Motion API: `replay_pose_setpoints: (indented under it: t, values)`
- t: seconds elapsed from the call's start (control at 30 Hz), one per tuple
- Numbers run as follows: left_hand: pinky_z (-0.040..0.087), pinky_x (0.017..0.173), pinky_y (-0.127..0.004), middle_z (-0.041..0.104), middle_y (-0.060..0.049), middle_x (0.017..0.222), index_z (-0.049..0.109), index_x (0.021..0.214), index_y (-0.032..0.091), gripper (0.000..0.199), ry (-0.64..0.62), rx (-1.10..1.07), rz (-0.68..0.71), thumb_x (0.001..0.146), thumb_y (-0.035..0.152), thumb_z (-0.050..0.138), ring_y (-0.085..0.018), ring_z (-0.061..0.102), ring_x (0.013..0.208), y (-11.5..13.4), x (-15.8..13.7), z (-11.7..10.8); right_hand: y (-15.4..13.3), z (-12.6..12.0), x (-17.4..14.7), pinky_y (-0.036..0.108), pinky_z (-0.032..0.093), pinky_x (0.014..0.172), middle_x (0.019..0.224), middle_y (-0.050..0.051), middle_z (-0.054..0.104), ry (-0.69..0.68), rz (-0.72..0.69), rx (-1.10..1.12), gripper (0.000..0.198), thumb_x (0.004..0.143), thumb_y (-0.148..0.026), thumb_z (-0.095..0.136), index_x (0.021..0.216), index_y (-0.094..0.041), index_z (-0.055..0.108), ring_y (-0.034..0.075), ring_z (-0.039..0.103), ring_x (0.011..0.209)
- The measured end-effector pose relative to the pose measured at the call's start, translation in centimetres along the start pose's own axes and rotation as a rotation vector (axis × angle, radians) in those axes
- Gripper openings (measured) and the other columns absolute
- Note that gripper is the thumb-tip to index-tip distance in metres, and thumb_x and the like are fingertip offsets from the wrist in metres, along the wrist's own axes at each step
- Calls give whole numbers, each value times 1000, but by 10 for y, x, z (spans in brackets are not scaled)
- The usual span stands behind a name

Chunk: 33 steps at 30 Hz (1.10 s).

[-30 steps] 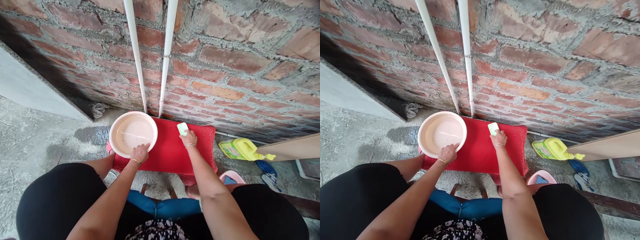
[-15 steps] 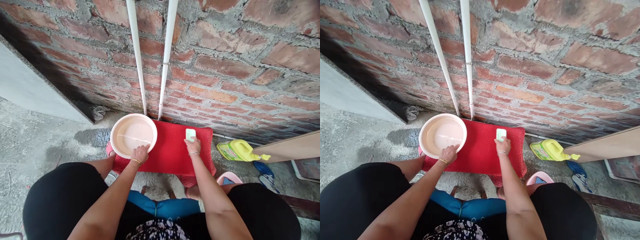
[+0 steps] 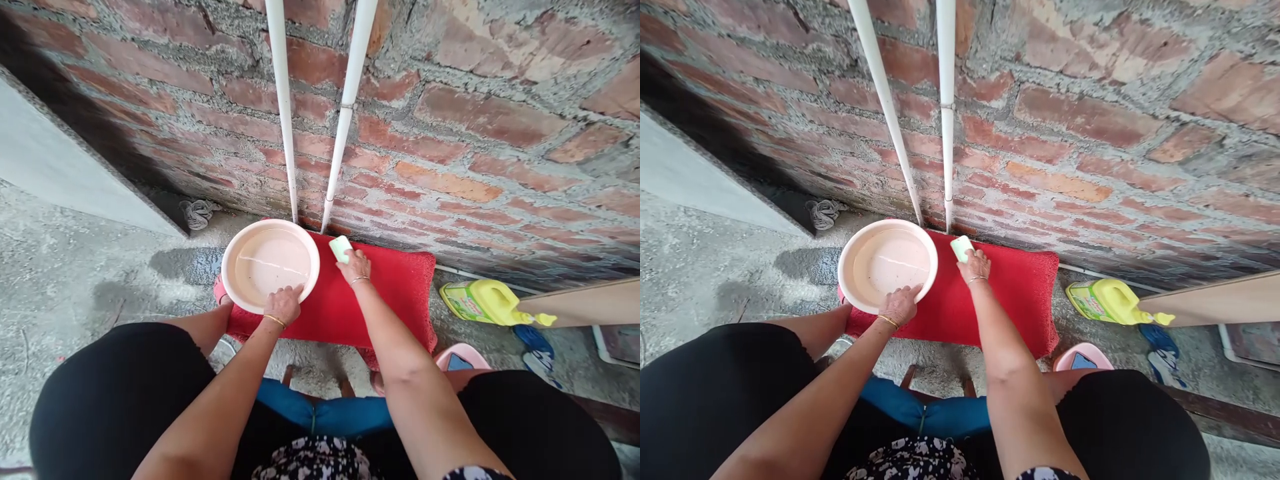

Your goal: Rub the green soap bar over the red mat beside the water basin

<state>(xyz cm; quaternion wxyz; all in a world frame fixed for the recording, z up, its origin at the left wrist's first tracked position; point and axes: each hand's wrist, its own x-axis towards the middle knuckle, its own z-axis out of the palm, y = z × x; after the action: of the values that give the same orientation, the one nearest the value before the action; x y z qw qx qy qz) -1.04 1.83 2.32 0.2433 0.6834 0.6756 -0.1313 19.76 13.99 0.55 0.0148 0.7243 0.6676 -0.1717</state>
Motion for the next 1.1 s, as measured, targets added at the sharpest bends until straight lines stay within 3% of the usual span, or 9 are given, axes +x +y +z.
replay_pose_setpoints:
  t: [0.2, 0.33, 0.47, 0.6, 0.7, 0.8, 0.87, 0.97, 1.1]
  values:
    - [45, 80, -44, 61, -13, 108, 46, 138, 30, 52, 13, 5, 7, 88, 21, 37, -28, 58, 97, 0, 0, -1, 130, -28, -26, 34, 41, 84, 113, 8, 55, 116, 493, 151, 52, 74, -50, 67, 119, -27, 58, 23, 57, 98]
    - [46, 79, -43, 61, -13, 108, 45, 138, 29, 53, 6, 10, -4, 86, 19, 38, -27, 59, 96, 0, 1, -1, 179, -43, -54, 38, 43, 78, 114, 16, 55, 167, 766, 215, 55, 75, -50, 64, 120, -18, 57, 27, 59, 94]
    - [46, 79, -42, 61, -13, 108, 46, 138, 30, 52, 19, 3, 5, 87, 20, 38, -27, 58, 98, 0, 0, -2, 149, -27, -66, 34, 43, 80, 113, 13, 55, 204, 721, 243, 54, 76, -53, 62, 119, -21, 56, 24, 58, 95]
    - [46, 80, -42, 61, -12, 109, 44, 138, 31, 54, 9, 8, -2, 86, 19, 38, -27, 58, 98, 1, 0, -3, 50, 12, -74, 29, 40, 83, 105, 7, 57, 186, 311, 249, 48, 76, -50, 63, 116, -23, 58, 21, 56, 95]
    - [45, 82, -42, 61, -12, 111, 43, 139, 31, 55, 1, 9, -7, 86, 19, 37, -27, 58, 100, 1, 0, -3, -22, 32, -81, 29, 38, 83, 105, 6, 57, 61, 93, 209, 41, 80, -50, 60, 114, -26, 59, 20, 55, 96]
    - [45, 83, -43, 61, -12, 111, 44, 138, 30, 54, 5, 3, -6, 86, 20, 37, -27, 58, 100, 1, -1, -3, -52, 36, -84, 31, 37, 83, 109, 6, 56, -18, 10, 150, 37, 83, -49, 57, 113, -28, 59, 21, 54, 100]
    - [46, 82, -44, 61, -12, 110, 45, 138, 29, 54, 11, 4, 6, 86, 19, 36, -28, 58, 100, 0, -1, -3, -42, 31, -82, 32, 36, 86, 110, 6, 55, -22, -23, 90, 37, 82, -47, 59, 114, -29, 58, 22, 53, 102]
    - [46, 81, -45, 61, -13, 110, 45, 139, 28, 55, 7, 4, 18, 85, 18, 36, -29, 58, 100, 0, 0, -3, 6, 20, -78, 34, 35, 88, 111, 6, 55, 25, -9, 13, 41, 78, -44, 65, 115, -29, 59, 22, 53, 104]
    - [46, 82, -44, 60, -13, 111, 44, 140, 30, 55, -11, -1, 4, 86, 20, 37, -28, 58, 101, 0, 0, -5, 97, 6, -84, 32, 39, 84, 108, 6, 56, 103, 322, 97, 46, 76, -47, 66, 117, -27, 59, 21, 56, 97]
